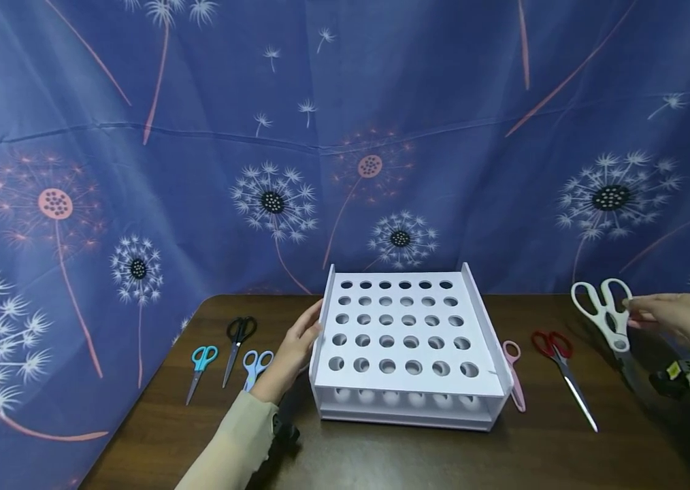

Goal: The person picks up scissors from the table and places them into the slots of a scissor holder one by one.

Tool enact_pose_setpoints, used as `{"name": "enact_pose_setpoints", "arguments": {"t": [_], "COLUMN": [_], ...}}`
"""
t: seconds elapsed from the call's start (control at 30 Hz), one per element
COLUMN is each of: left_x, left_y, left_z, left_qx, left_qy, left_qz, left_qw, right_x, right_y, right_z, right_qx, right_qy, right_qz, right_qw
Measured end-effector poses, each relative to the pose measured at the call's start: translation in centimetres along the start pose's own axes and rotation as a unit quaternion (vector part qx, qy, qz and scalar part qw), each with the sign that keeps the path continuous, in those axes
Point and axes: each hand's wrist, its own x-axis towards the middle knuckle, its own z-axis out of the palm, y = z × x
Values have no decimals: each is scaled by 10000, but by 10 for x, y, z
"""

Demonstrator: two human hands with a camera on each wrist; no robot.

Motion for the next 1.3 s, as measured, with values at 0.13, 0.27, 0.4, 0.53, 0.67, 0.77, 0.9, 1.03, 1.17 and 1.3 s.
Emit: {"name": "enact_pose_setpoints", "arguments": {"t": [0.13,0.27,0.4,0.53,0.67,0.77,0.9,1.03,1.17,1.3], "left_x": [-1,-1,-2,-4,-3,-2,-1,2,4,2], "left_y": [0,-2,-4,-5,-5,-4,-1,1,2,1], "left_z": [-1,-2,-2,-1,-1,0,0,-1,-1,-1], "left_qx": [-16,-25,-71,-63,-52,-44,-38,-56,-42,-42], "left_qy": [64,95,88,26,-35,-50,-54,-73,-106,-71], "left_qz": [-33,-6,21,57,102,108,87,95,98,91], "left_qw": [10000,10000,9999,10000,9999,9999,9999,9999,9999,9999], "right_x": [-9,-18,-27,-35,-41,-46,-52,-58,-62,-66], "right_y": [-6,-10,-13,-15,-18,-24,-35,-46,-58,-66], "right_z": [2,1,-2,-4,-6,-7,-4,-3,-2,1], "right_qx": [-45,34,-7,182,835,981,1007,1270,1100,964], "right_qy": [215,397,550,564,477,467,566,610,677,705], "right_qz": [-261,-406,-588,-842,-1118,-1234,-1380,-1578,-1614,-1646], "right_qw": [9994,9984,9967,9947,9891,9864,9837,9774,9784,9791]}}
